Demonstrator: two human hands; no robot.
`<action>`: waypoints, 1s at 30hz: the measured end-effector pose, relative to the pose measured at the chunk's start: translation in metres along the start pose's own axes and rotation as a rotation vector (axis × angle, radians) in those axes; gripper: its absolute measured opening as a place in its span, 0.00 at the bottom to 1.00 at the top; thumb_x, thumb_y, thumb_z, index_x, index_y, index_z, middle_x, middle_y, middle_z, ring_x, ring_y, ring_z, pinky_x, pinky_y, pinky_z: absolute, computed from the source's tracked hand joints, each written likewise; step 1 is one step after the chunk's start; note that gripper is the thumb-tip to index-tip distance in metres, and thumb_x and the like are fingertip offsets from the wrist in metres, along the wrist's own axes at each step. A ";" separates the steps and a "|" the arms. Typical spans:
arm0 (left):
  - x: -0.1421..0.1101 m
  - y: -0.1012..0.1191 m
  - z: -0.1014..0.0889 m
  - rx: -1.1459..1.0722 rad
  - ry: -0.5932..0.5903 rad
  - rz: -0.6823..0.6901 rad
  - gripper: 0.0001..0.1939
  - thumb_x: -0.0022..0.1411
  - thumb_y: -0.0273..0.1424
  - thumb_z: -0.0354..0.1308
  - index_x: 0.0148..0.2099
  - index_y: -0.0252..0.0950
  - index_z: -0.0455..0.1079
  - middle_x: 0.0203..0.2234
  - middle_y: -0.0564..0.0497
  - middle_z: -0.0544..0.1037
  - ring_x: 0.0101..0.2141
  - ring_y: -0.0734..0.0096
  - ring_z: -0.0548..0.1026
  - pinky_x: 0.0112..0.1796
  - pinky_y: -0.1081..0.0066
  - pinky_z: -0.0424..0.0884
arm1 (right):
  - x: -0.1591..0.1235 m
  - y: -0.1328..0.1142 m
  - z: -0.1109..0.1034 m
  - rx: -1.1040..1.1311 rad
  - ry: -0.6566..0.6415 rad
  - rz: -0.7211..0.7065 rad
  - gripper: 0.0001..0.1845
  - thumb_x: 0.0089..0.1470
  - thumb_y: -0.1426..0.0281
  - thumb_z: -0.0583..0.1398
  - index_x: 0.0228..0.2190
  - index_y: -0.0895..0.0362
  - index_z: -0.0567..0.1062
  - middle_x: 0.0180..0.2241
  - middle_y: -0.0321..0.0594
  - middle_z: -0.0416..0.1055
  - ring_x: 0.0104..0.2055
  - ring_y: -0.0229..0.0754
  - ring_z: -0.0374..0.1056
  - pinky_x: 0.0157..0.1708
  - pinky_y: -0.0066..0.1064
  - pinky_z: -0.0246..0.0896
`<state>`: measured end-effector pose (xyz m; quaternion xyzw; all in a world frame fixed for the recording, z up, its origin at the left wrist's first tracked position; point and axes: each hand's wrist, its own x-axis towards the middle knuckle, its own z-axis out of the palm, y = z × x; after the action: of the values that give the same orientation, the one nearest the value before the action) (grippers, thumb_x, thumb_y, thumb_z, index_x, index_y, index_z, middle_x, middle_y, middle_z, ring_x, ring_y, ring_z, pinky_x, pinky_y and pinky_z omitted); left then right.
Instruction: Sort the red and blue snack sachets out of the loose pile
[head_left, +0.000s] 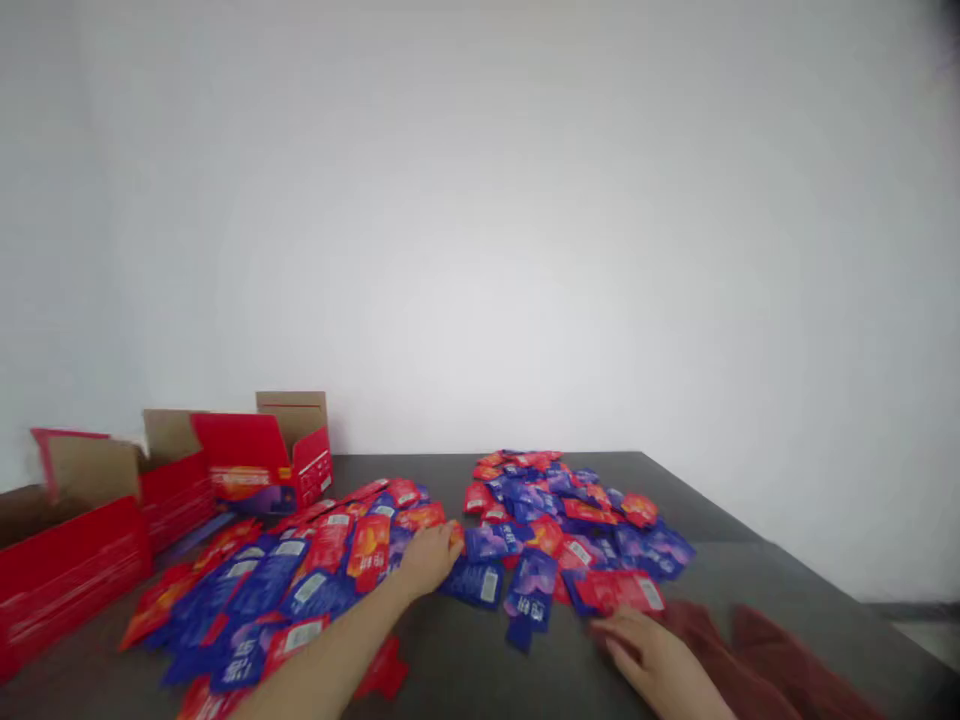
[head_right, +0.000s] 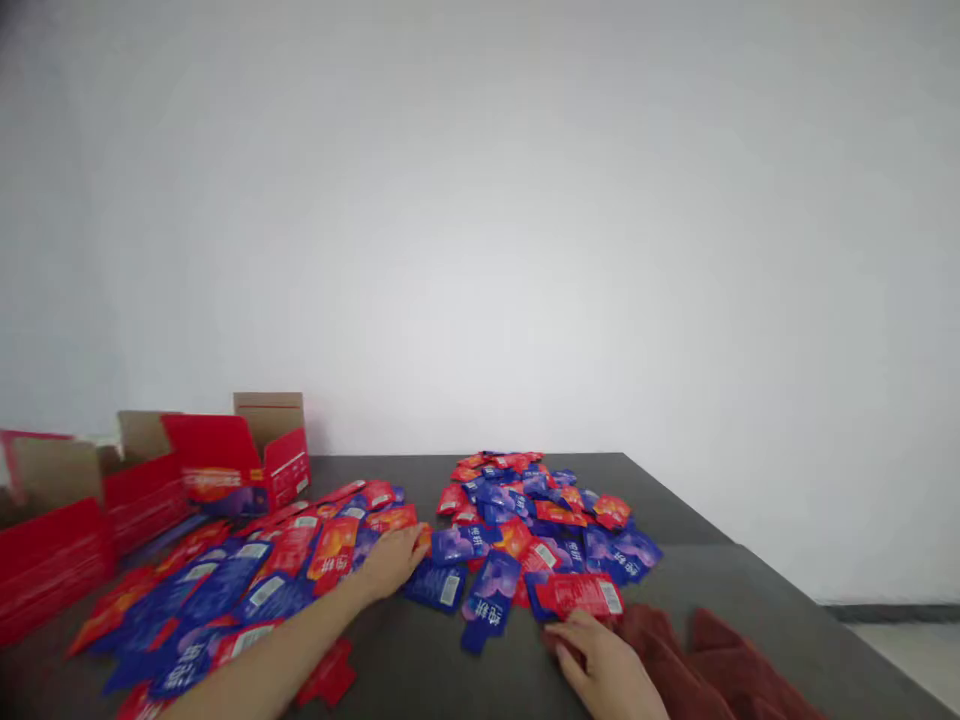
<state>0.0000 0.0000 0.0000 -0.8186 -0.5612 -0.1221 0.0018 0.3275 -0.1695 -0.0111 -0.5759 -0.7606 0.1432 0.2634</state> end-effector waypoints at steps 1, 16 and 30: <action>-0.003 0.007 0.004 -0.001 0.003 0.001 0.26 0.67 0.36 0.41 0.63 0.30 0.58 0.57 0.39 0.67 0.58 0.56 0.64 0.58 0.58 0.54 | 0.000 -0.001 0.000 -0.003 0.008 -0.003 0.17 0.59 0.67 0.51 0.42 0.51 0.78 0.43 0.39 0.74 0.46 0.44 0.69 0.49 0.31 0.59; -0.032 0.099 0.023 -0.226 -0.047 0.002 0.30 0.63 0.31 0.44 0.65 0.24 0.51 0.64 0.36 0.55 0.63 0.56 0.53 0.60 0.60 0.51 | -0.003 -0.014 -0.007 -0.031 0.070 -0.026 0.17 0.59 0.66 0.51 0.42 0.50 0.78 0.43 0.41 0.74 0.45 0.44 0.69 0.47 0.32 0.60; -0.096 0.097 -0.017 -0.143 -0.023 0.385 0.11 0.54 0.35 0.63 0.37 0.38 0.67 0.45 0.48 0.71 0.47 0.58 0.68 0.48 0.62 0.62 | -0.003 -0.009 -0.005 -0.079 0.227 -0.045 0.17 0.60 0.68 0.50 0.42 0.52 0.77 0.44 0.42 0.73 0.45 0.44 0.69 0.46 0.34 0.63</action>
<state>0.0535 -0.1262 0.0107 -0.9101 -0.3843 -0.1497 -0.0396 0.3237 -0.1752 -0.0025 -0.5811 -0.7437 0.0410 0.3278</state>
